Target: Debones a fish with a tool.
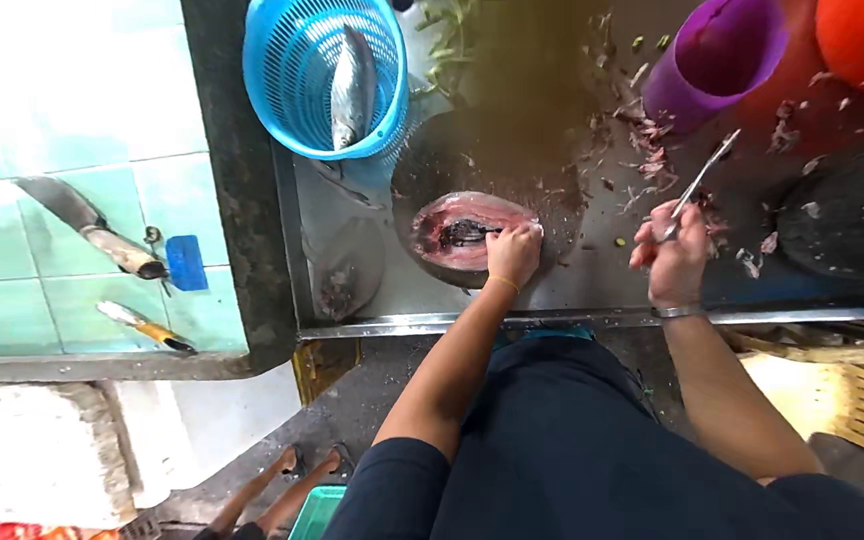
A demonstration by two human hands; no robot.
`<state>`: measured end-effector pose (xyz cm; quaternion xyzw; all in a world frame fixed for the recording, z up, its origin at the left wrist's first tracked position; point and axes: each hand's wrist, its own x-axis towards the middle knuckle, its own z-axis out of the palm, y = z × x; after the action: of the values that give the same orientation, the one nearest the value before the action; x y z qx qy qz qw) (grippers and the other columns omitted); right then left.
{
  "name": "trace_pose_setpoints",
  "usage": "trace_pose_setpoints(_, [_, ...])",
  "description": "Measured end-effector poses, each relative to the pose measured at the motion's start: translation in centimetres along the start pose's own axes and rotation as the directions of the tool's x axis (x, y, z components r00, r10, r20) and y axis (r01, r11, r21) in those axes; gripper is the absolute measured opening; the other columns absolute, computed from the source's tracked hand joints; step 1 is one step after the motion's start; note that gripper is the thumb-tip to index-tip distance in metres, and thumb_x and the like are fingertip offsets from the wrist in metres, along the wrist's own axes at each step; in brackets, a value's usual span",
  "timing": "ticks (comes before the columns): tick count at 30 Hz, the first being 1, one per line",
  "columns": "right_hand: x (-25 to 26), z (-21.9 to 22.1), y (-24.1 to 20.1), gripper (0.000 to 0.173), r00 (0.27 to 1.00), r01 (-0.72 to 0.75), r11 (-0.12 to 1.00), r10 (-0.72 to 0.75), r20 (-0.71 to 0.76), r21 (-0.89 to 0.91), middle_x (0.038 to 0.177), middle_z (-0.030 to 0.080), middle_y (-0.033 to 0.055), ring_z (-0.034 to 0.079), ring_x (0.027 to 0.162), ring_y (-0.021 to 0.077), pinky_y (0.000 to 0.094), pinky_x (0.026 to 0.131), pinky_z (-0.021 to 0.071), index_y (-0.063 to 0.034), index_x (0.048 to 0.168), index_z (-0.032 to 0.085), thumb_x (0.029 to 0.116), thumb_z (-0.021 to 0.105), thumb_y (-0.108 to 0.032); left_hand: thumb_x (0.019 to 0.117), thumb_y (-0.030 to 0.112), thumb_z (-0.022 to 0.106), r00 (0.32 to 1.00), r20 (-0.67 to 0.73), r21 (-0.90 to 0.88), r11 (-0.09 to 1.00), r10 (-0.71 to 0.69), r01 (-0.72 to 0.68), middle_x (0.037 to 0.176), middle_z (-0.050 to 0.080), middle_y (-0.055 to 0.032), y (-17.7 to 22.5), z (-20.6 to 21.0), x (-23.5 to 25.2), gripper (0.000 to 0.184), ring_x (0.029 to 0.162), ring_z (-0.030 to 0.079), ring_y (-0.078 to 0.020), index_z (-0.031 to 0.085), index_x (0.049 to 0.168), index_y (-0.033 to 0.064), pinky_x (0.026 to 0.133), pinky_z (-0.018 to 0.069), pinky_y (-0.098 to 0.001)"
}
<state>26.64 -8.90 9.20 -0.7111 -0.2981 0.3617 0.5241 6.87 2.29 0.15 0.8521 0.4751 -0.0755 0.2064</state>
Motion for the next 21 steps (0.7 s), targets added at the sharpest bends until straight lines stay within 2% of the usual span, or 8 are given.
trace_pose_setpoints(2, [-1.1,0.0,2.7,0.044,0.985,0.170,0.907,-0.142,0.100,-0.386,0.100,0.065,0.0141,0.064,0.073,0.0206,0.0397,0.065,0.0582,0.0033,0.131,0.053,0.1025,0.061,-0.028,0.1024,0.025,0.053,1.000,-0.015,-0.019,1.000,-0.009,0.009,0.122,0.074,0.0012,0.5,0.2,0.0,0.024,0.117,0.067,-0.0241,0.076,0.109,0.0207,0.092,0.0488,-0.0581])
trace_pose_setpoints(5, [-0.5,0.4,7.5,0.050,0.956,0.108,0.661,0.136,0.260,-0.742,0.114,0.070,0.0243,0.069,0.101,0.0432,0.0651,0.087,0.0548,-0.0034,0.134,0.063,0.0966,0.070,-0.036,0.1015,0.024,0.054,1.000,0.001,-0.061,0.998,-0.018,0.018,0.124,0.073,0.0022,1.1,-0.1,0.4,0.024,0.122,0.065,-0.0230,0.075,0.112,0.0219,0.094,0.0490,-0.0569])
trace_pose_setpoints(11, [-2.1,0.3,9.6,0.033,0.762,-0.262,0.869,0.453,0.463,-0.419,0.076,0.062,0.0110,0.053,0.054,0.0194,0.0393,0.052,0.0500,-0.0089,0.120,0.066,0.1022,0.066,-0.036,0.0995,0.031,0.062,0.983,-0.185,-0.038,0.999,-0.008,0.001,0.125,0.073,-0.0029,-4.6,-0.4,-5.4,0.038,0.120,0.064,-0.0338,0.065,0.138,0.0290,0.097,0.0467,-0.0636])
trace_pose_setpoints(14, [-0.1,2.0,9.8,0.028,0.671,-0.345,0.871,0.489,0.557,-0.349,0.070,0.056,0.0043,0.044,0.049,0.0094,0.0273,0.046,0.0419,-0.0038,0.113,0.069,0.1044,0.063,-0.030,0.0945,0.033,0.068,0.874,-0.319,-0.264,0.920,-0.366,0.289,0.135,0.064,-0.0187,-8.9,-0.3,-9.0,0.051,0.129,0.056,-0.0431,0.061,0.141,0.0133,0.100,0.0449,-0.0667])
trace_pose_setpoints(16, [1.5,3.3,9.8,0.027,0.680,-0.362,0.865,0.500,0.536,-0.347,0.071,0.057,0.0039,0.042,0.050,0.0085,0.0272,0.047,0.0396,-0.0024,0.110,0.072,0.1036,0.064,-0.027,0.0952,0.029,0.070,0.701,-0.221,-0.625,0.650,-0.678,0.432,0.143,0.053,-0.0272,-10.1,-0.9,-9.4,0.070,0.132,0.053,-0.0399,0.041,0.151,-0.0025,0.108,0.0446,-0.0557])
trace_pose_setpoints(18, [2.7,3.9,9.2,0.024,0.702,-0.347,0.854,0.510,0.496,-0.387,0.077,0.064,0.0063,0.046,0.053,0.0104,0.0308,0.051,0.0418,-0.0032,0.110,0.074,0.1019,0.067,-0.024,0.1024,0.035,0.062,0.583,0.032,-0.837,0.296,-0.812,0.459,0.138,0.059,-0.0240,-11.0,-1.6,-8.0,0.068,0.118,0.063,-0.0331,0.035,0.154,0.0010,0.095,0.0549,-0.0497])
trace_pose_setpoints(19, [2.7,3.6,8.9,0.023,0.722,-0.310,0.855,0.496,0.483,-0.415,0.079,0.066,0.0072,0.049,0.056,0.0121,0.0338,0.053,0.0446,-0.0039,0.108,0.075,0.1010,0.068,-0.024,0.1054,0.039,0.057,0.584,0.127,-0.844,0.221,-0.802,0.488,0.133,0.061,-0.0242,-11.6,-2.1,-7.1,0.061,0.112,0.064,-0.0335,0.041,0.150,0.0005,0.091,0.0554,-0.0521])
trace_pose_setpoints(21, [0.8,2.2,8.0,0.019,0.774,-0.170,0.857,0.422,0.472,-0.486,0.086,0.072,0.0125,0.065,0.073,0.0235,0.0502,0.071,0.0550,-0.0045,0.102,0.077,0.0986,0.071,-0.023,0.1086,0.034,0.048,0.674,0.145,-0.758,0.356,-0.724,0.546,0.114,0.066,-0.0237,-12.1,-3.6,-5.3,0.046,0.095,0.066,-0.0322,0.057,0.133,-0.0042,0.084,0.0543,-0.0528])
